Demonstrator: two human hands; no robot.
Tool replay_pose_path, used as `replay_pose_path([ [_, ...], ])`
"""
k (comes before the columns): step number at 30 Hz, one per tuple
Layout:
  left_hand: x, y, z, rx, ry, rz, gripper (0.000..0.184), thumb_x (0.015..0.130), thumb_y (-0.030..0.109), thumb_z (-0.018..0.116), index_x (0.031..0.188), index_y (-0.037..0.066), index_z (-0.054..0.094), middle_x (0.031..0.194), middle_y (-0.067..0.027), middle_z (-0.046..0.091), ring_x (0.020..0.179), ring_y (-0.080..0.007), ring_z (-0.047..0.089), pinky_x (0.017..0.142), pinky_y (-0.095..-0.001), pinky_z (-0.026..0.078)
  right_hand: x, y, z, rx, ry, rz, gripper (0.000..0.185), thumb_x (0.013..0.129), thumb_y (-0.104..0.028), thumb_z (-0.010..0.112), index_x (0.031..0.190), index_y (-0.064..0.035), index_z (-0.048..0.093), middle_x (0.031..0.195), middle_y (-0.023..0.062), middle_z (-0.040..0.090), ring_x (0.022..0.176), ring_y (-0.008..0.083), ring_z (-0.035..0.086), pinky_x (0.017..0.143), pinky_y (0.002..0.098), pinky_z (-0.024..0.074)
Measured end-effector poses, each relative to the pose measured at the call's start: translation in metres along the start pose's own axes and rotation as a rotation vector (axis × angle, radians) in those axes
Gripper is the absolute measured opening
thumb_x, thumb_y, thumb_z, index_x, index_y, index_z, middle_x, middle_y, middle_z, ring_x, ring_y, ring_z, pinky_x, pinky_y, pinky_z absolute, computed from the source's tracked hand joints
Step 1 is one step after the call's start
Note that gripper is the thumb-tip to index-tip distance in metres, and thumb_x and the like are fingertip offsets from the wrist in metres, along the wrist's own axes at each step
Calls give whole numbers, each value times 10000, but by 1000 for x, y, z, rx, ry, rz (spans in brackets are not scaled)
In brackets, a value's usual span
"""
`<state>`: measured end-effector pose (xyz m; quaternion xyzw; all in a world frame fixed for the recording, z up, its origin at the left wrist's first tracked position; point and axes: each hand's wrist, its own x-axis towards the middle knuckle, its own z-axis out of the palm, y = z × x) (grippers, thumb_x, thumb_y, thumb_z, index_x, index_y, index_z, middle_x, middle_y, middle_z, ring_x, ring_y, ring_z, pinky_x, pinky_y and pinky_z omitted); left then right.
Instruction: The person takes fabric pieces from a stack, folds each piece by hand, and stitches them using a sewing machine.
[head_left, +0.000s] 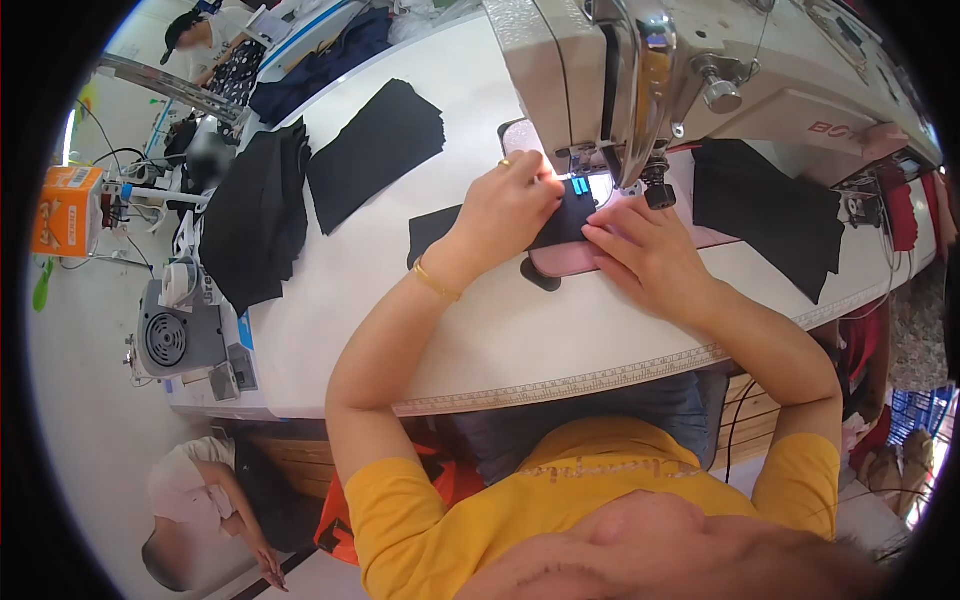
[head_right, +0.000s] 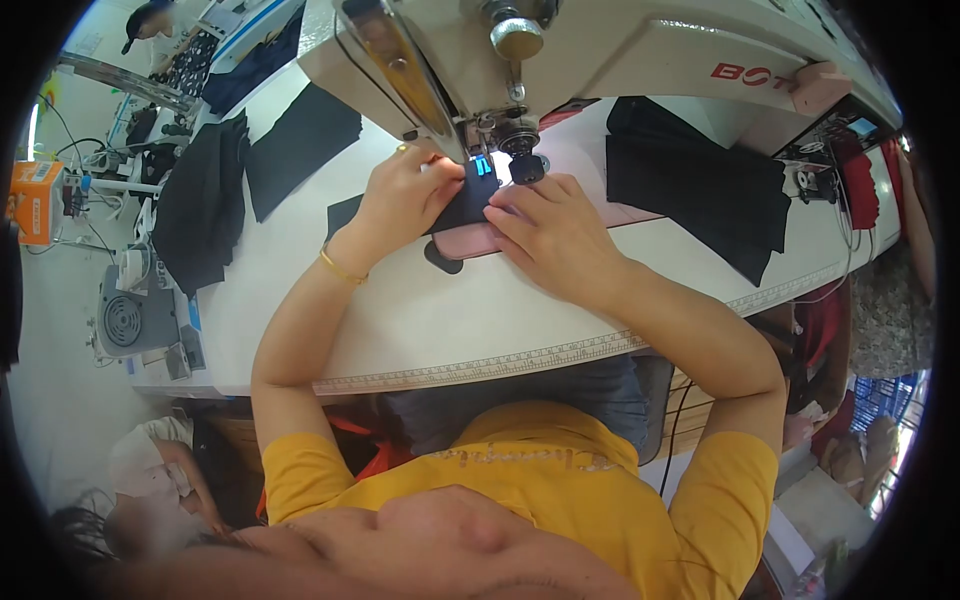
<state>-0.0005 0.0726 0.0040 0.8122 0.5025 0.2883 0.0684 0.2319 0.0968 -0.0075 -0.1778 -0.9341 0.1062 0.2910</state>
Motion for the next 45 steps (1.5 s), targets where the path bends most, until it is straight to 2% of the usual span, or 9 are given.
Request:
replay_pose_path([
  [3,-9,11,-4,80,15,270,164,734,21,665,893,53,641,1040,-77,600,986,-264,593,840,-369,498,-1,1,-1,16,-3,-3,332,744,-128,730,1065,-66,668,1133,51,604,1020,252,566,783,380,433],
  [12,-9,-18,6,-172,16,208,314,761,-79,613,1035,55,687,1110,-102,622,1056,-294,586,921,-363,479,3,6,2,-7,13,19,366,727,-130,736,1074,-60,647,1105,56,604,1012,264,562,812,388,440],
  [27,-58,-38,-56,69,-49,-105,348,762,-114,583,1042,54,703,1148,-77,636,1076,-274,584,916,-350,492,4,8,0,52,-30,40,330,719,-66,727,1035,-37,636,1058,80,599,983,284,555,795,393,460],
  [30,-53,-22,-60,197,-61,-48,264,761,-9,654,1015,46,703,1069,-90,629,996,-276,591,862,-351,498,3,11,1,61,-13,13,319,729,-68,722,1035,-42,636,1070,77,597,988,285,555,791,394,454],
  [36,-75,50,-68,64,-534,-216,375,726,248,755,989,2,649,927,-115,575,862,-290,586,715,-384,485,3,9,-3,45,-27,0,308,743,-75,711,1038,-52,626,1085,70,594,1001,286,558,812,400,439],
  [37,-75,56,-65,67,-537,-218,375,726,248,755,989,2,649,927,-115,575,862,-290,586,715,-384,485,3,9,-2,49,-24,0,308,743,-75,711,1038,-52,626,1085,70,594,1001,286,558,812,400,439],
  [39,-71,65,-58,363,-362,184,306,745,291,734,862,31,621,863,-86,546,843,-247,552,680,-350,463,2,10,-1,55,-2,-16,301,748,-68,703,1038,-53,622,1090,71,590,1011,282,555,818,402,436],
  [43,-59,55,-29,320,-250,250,308,770,324,713,831,38,617,857,-74,536,844,-225,536,669,-325,441,1,11,-5,74,8,-11,295,762,-65,697,1048,-53,623,1096,71,600,993,291,567,817,402,439],
  [45,-49,58,-23,494,-227,25,347,743,329,736,862,24,620,887,-98,570,878,-246,573,711,-333,486,-2,13,-7,19,32,71,283,772,-48,690,1049,-59,634,1088,74,623,967,306,583,822,405,450],
])
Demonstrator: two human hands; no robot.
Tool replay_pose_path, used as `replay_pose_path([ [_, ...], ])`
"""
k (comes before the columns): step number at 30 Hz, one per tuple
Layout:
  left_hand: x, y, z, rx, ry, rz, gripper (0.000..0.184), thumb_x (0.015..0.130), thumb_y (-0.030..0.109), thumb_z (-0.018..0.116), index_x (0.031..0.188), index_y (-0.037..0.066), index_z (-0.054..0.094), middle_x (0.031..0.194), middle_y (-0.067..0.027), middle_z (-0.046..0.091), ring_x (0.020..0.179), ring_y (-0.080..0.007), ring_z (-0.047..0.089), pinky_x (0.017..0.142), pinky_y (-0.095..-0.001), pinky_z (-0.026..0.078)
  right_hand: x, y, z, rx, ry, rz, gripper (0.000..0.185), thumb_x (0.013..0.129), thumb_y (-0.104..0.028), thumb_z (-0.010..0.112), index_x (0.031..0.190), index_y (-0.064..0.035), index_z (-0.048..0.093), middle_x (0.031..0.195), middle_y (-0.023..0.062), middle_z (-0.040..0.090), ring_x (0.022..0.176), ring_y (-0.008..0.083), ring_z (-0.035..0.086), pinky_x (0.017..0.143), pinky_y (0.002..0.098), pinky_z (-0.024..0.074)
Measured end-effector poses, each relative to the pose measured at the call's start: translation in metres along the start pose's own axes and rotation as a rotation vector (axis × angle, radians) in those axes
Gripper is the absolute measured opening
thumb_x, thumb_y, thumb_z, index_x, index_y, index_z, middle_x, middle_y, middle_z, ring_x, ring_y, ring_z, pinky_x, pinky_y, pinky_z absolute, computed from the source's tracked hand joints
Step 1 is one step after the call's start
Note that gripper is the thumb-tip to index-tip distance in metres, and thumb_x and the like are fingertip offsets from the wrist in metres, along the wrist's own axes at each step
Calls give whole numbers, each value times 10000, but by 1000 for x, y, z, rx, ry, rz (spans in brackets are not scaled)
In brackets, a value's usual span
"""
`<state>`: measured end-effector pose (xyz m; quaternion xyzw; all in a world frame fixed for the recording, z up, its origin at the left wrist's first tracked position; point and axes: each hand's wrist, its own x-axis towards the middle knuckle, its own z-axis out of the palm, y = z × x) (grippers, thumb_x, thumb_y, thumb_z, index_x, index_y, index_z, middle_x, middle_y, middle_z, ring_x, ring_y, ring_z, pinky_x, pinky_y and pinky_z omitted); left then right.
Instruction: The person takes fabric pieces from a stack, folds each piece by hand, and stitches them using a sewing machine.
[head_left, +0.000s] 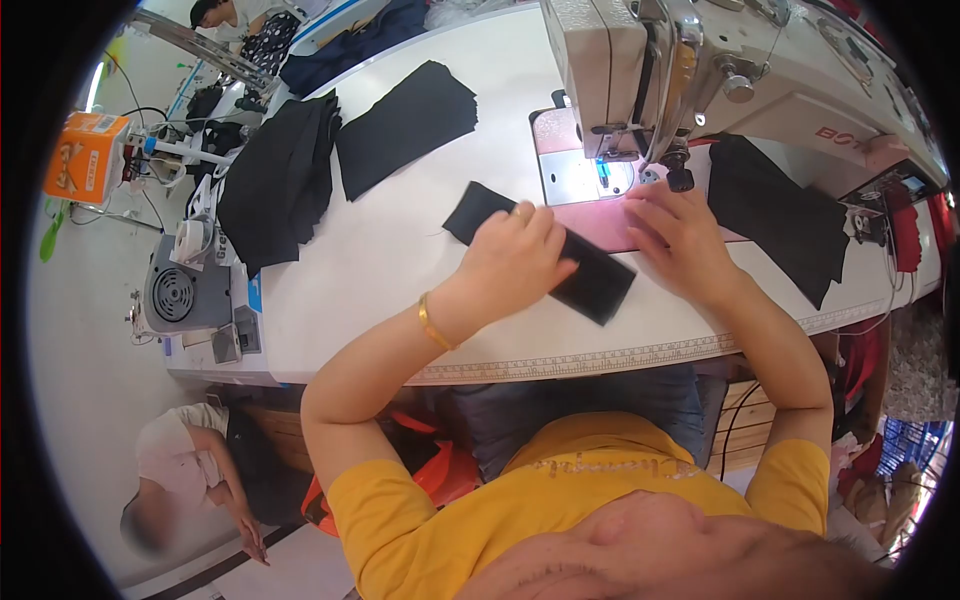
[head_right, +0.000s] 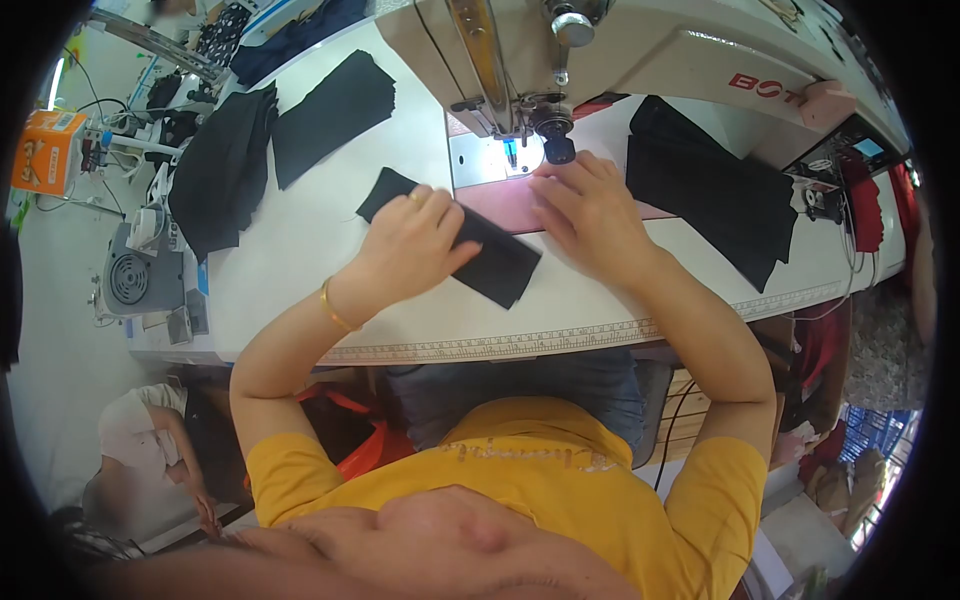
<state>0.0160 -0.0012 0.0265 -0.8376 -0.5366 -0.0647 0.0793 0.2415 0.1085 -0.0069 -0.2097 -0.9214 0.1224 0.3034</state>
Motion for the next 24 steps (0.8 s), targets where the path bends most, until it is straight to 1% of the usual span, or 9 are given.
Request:
replay_pose_path([
  [4,26,-15,14,118,-34,-258,317,785,341,700,850,39,628,853,-92,588,863,-239,577,691,-320,467,1,7,-3,-36,46,29,269,776,-33,686,1040,-64,648,1063,80,647,950,314,594,828,410,463],
  [5,29,-21,16,117,-32,-253,317,785,341,700,850,39,628,853,-92,588,863,-239,577,691,-320,467,2,7,-4,-30,59,20,265,774,-28,685,1034,-67,654,1050,82,651,947,314,595,829,411,467],
  [7,31,-32,21,87,205,-79,285,779,291,710,860,32,625,890,-97,583,862,-243,575,699,-317,468,2,7,-4,-25,72,15,262,772,-22,683,1028,-70,659,1038,83,656,944,313,596,831,413,470],
  [8,34,-32,22,45,258,18,244,770,215,712,885,19,621,957,-104,580,901,-258,583,759,-338,486,2,8,-3,-15,67,11,266,768,-26,685,1029,-71,660,1040,85,655,937,314,598,835,415,466],
  [9,36,-31,25,42,255,21,244,770,215,712,885,19,621,957,-104,580,901,-258,583,759,-338,486,1,7,-2,-4,61,7,271,764,-29,687,1030,-73,660,1043,87,654,930,314,601,839,417,462],
  [11,38,-26,33,-215,359,221,241,723,66,719,927,-4,611,1042,-110,579,985,-270,592,839,-350,495,2,5,-4,-11,40,8,274,763,-32,686,1032,-76,661,1042,89,651,926,315,602,845,416,454],
  [12,37,-22,35,-345,338,196,228,719,3,700,926,-12,608,1067,-113,587,1025,-284,592,872,-363,496,2,5,-4,-20,20,3,278,761,-34,685,1034,-79,661,1042,91,649,923,315,603,850,415,445],
  [15,35,-23,32,-510,329,172,204,727,9,701,907,-6,606,1036,-110,591,1012,-295,595,845,-369,505,1,6,-2,-15,1,7,284,765,-39,680,1044,-86,658,1052,95,640,920,313,604,858,411,428],
  [24,35,-25,35,-520,330,193,159,743,7,691,862,13,586,1027,-105,604,1030,-310,593,849,-382,508,0,5,1,-60,-4,-99,312,761,-56,692,1065,-101,636,1189,97,565,1014,302,582,857,430,418],
])
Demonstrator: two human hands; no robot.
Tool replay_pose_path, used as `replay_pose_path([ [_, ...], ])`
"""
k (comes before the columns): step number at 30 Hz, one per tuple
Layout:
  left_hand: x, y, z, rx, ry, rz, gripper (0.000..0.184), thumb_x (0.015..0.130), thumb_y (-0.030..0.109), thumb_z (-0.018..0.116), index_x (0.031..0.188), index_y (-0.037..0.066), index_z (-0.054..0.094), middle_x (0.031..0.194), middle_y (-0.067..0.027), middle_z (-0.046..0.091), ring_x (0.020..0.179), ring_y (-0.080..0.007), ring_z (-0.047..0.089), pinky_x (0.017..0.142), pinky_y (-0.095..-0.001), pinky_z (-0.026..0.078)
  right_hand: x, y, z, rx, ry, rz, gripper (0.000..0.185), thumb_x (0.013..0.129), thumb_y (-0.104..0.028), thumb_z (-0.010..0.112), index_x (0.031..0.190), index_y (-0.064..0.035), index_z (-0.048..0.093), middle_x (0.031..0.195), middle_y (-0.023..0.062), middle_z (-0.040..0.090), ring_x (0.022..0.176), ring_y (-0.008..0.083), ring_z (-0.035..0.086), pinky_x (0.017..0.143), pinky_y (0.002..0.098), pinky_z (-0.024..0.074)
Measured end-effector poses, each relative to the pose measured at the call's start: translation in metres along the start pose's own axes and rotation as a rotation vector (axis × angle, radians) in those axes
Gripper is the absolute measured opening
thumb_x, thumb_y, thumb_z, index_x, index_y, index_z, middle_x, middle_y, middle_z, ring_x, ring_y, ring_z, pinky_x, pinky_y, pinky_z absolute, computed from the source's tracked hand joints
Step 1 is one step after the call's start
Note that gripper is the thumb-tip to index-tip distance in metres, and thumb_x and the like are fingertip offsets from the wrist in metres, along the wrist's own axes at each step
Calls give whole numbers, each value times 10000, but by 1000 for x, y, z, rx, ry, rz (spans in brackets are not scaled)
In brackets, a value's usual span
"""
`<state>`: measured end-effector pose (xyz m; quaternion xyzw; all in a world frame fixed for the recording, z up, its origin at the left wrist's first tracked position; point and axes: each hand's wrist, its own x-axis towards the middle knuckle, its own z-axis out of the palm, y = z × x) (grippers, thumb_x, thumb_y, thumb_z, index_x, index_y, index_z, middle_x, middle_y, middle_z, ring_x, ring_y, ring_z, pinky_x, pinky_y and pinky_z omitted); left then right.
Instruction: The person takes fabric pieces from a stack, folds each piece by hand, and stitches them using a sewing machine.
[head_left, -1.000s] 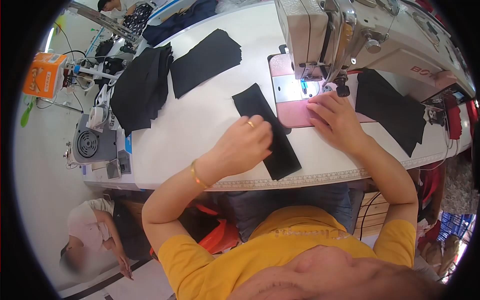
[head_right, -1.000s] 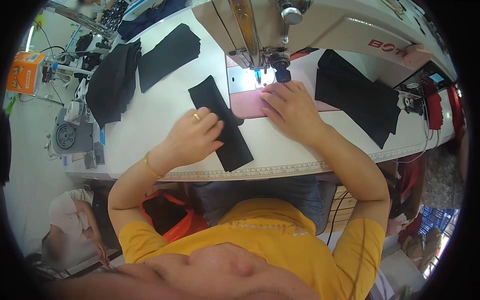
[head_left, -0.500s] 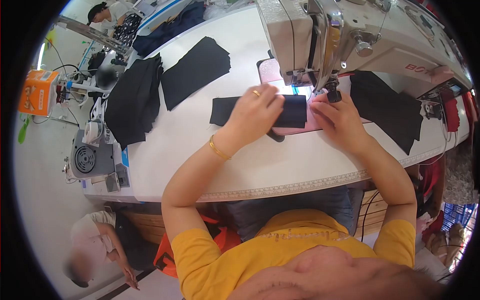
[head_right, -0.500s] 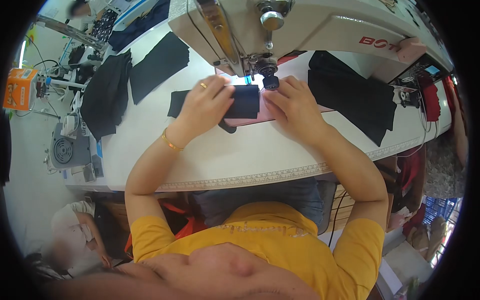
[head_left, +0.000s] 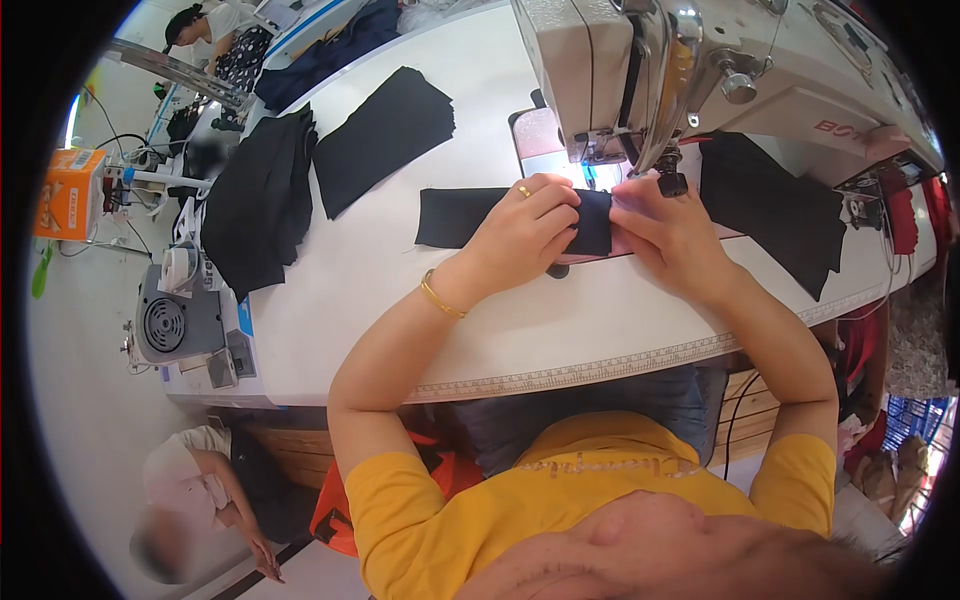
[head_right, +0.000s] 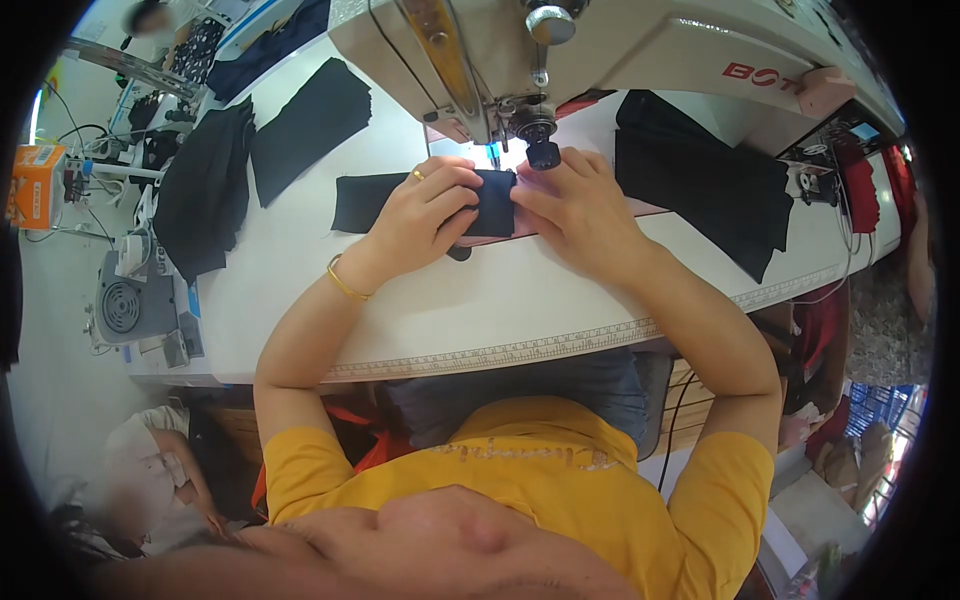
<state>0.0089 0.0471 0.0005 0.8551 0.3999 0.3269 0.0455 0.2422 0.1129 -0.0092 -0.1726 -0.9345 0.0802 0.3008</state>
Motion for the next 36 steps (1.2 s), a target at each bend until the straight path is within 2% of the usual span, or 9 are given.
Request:
replay_pose_path([
  [7,-4,-1,0,-41,-45,12,152,752,-6,671,865,17,573,1096,-111,613,1052,-318,587,865,-395,505,4,3,1,-14,-12,32,324,753,-50,687,1066,-106,629,1179,99,577,1012,305,593,854,432,426],
  [12,-4,1,1,-1,-58,-22,282,757,-16,654,1034,35,636,1179,-86,596,1079,-298,564,931,-400,466,5,3,4,-34,41,28,332,751,-21,674,1072,-90,626,1120,98,608,992,303,600,810,426,448],
  [15,-6,-1,2,23,-52,-37,358,759,-15,648,1109,57,643,1202,-73,589,1089,-289,554,945,-392,451,8,-3,-6,53,25,26,347,739,3,683,1074,-77,636,1146,91,614,1019,300,591,802,416,474],
  [18,-5,-3,3,41,-36,-53,342,762,-8,649,1098,54,641,1200,-75,590,1098,-289,550,947,-390,447,4,-2,-2,112,-78,-52,357,725,14,698,1068,-72,652,1170,70,620,1059,301,579,822,401,498],
  [24,-3,-7,4,68,-18,-64,332,772,0,646,1100,52,638,1187,-80,590,1104,-288,549,962,-393,437,6,1,1,93,-69,-53,331,738,-6,703,1061,-70,662,1148,46,636,1092,300,570,841,396,512],
  [28,-3,-7,4,106,24,-34,287,749,5,647,1034,39,653,1123,-74,594,1070,-255,556,935,-385,447,6,-1,1,63,-71,-54,327,742,-15,704,1062,-62,659,1148,51,636,1093,297,570,831,394,515],
  [30,-5,-12,3,22,-19,82,282,738,-4,627,1014,44,665,1121,-72,595,1084,-252,556,952,-382,452,7,-2,0,71,-64,-52,316,750,-15,696,1061,-51,655,1141,58,637,1089,293,571,807,386,523],
  [34,-9,-8,3,0,-36,37,280,732,3,614,1001,52,675,1120,-68,594,1099,-249,554,960,-377,457,6,-2,1,60,-71,-85,309,756,-10,683,1062,-42,651,1138,65,635,1083,288,573,783,376,530],
  [36,-7,-12,4,45,-31,38,281,734,11,619,1003,69,676,1125,-61,593,1109,-241,551,965,-370,452,5,-2,2,51,-68,-30,310,757,1,668,1064,-38,650,1132,70,634,1075,287,573,786,374,530],
])
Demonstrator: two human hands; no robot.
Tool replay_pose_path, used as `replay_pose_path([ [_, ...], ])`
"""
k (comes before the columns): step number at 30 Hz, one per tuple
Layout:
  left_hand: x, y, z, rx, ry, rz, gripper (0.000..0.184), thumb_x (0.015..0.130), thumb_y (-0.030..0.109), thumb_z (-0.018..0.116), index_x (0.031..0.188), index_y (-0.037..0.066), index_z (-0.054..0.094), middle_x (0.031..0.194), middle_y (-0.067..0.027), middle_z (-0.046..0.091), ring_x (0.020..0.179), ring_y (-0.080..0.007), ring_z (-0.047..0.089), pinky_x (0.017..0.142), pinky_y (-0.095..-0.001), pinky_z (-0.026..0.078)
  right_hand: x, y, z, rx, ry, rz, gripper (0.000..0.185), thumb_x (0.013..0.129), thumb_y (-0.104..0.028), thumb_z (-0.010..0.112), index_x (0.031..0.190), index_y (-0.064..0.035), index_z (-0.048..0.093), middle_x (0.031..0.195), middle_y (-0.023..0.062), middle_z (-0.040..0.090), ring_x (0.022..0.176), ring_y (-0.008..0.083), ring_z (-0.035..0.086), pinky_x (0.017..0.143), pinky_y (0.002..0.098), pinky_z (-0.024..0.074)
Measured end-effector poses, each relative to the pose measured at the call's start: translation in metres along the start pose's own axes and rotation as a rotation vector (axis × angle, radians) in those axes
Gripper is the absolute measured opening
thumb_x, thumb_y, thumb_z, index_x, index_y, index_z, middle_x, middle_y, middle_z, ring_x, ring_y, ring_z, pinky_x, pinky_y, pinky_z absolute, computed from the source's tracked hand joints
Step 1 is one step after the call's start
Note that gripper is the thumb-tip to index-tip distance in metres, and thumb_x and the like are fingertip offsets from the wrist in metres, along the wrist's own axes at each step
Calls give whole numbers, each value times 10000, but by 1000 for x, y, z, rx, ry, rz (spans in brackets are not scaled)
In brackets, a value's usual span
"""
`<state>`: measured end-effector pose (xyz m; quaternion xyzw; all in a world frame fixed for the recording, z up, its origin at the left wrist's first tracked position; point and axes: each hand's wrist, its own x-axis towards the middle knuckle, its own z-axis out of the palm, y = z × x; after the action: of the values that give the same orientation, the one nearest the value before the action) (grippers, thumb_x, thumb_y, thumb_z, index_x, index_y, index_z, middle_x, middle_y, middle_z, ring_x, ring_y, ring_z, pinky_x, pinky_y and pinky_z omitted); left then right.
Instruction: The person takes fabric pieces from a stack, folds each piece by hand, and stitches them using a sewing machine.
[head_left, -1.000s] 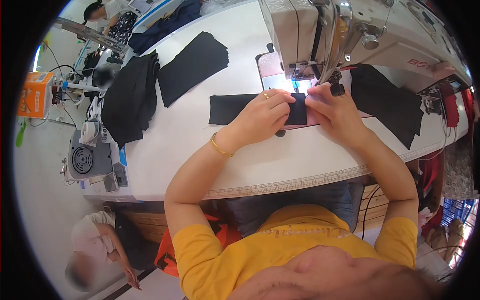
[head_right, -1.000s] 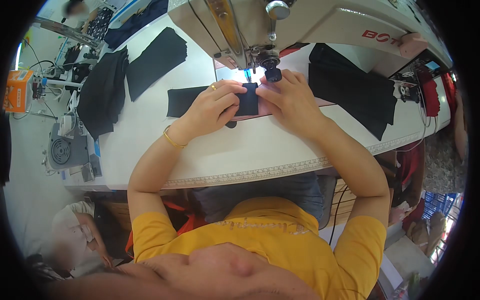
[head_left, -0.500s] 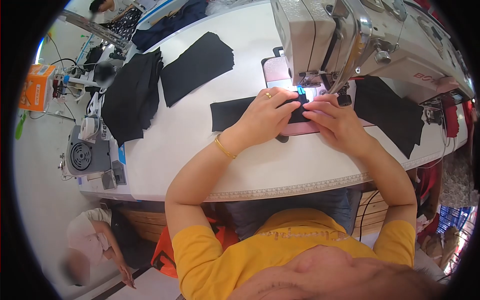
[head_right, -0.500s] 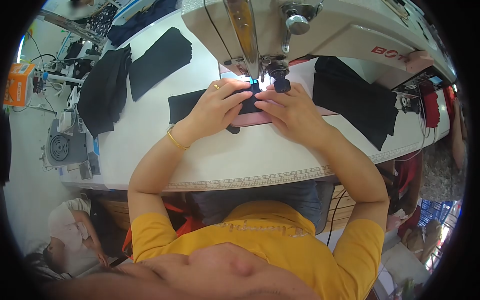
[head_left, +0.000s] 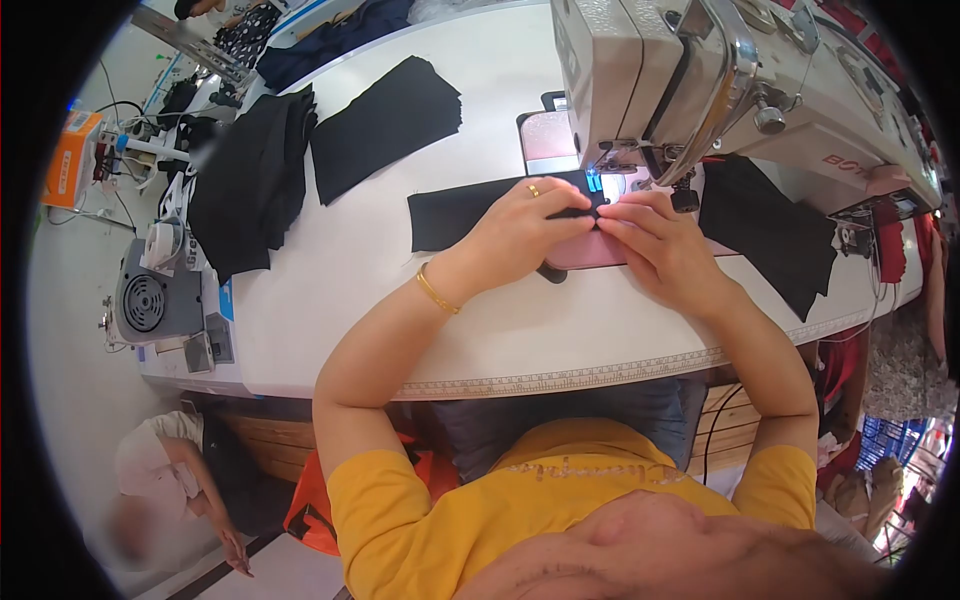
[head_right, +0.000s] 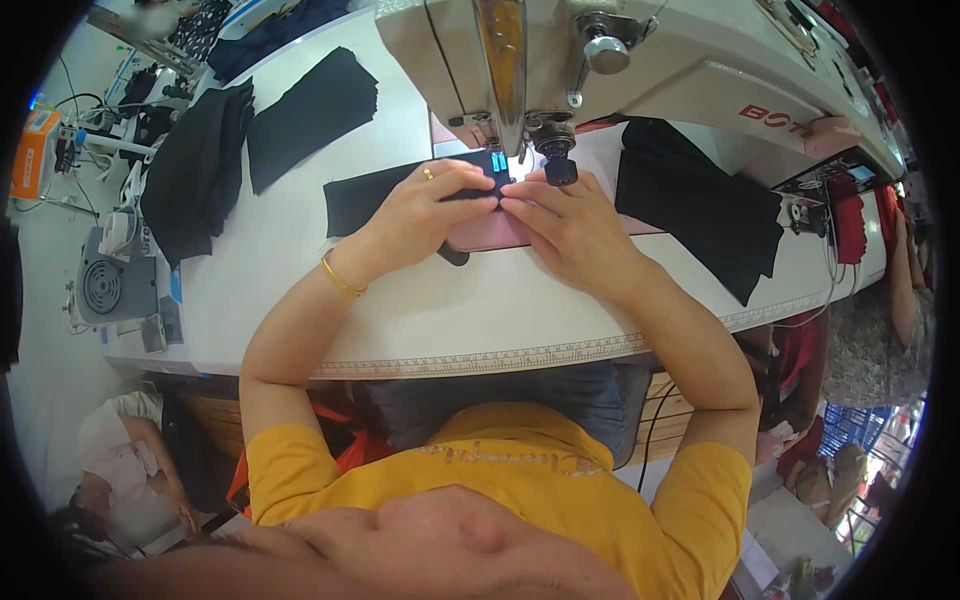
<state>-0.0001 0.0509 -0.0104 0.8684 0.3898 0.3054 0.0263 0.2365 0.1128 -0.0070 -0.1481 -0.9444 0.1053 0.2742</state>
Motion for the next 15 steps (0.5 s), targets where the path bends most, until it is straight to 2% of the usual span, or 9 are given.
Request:
replay_pose_path([
  [3,3,-10,5,73,41,-30,296,731,13,618,1015,80,668,1137,-53,587,1128,-229,542,986,-360,434,2,-1,0,7,6,41,314,754,5,660,1066,-29,648,1125,80,631,1066,290,573,803,380,524],
  [5,4,-13,8,90,61,-43,298,743,22,621,1029,95,658,1152,-44,582,1137,-220,538,1009,-382,412,4,-3,-2,15,8,36,310,756,6,656,1064,-24,647,1117,92,628,1065,296,571,824,387,516],
  [7,3,-11,7,258,68,-105,268,775,48,635,1037,99,652,1185,-34,574,1141,-223,534,1014,-410,400,4,-6,-5,21,10,25,305,758,7,651,1062,-19,646,1109,104,624,1064,302,569,845,393,507],
  [11,2,-9,-14,299,76,-99,237,777,81,678,1013,95,658,1153,-45,602,1122,-244,547,1009,-433,399,7,-20,-12,55,-35,8,349,763,-4,660,1108,-18,615,1162,131,590,1106,323,543,917,415,472],
  [13,-2,-27,-37,221,170,-162,241,756,98,716,990,81,663,1087,-74,634,1084,-269,566,1000,-429,404,18,-27,-17,95,-72,-17,373,766,-10,664,1133,-21,600,1192,135,574,1124,328,531,939,424,459],
  [14,-4,-35,-50,215,274,-277,251,737,95,732,976,64,665,1035,-100,652,1047,-294,580,965,-426,431,29,-33,-17,138,-115,-25,405,767,-24,675,1162,-25,585,1224,134,559,1140,329,522,952,430,451],
  [15,-11,-52,-61,254,284,-379,260,745,102,731,992,54,666,1055,-106,649,1042,-305,579,921,-415,459,40,-38,-14,182,-159,-35,438,768,-38,685,1191,-28,571,1255,132,544,1156,330,512,965,436,444],
])
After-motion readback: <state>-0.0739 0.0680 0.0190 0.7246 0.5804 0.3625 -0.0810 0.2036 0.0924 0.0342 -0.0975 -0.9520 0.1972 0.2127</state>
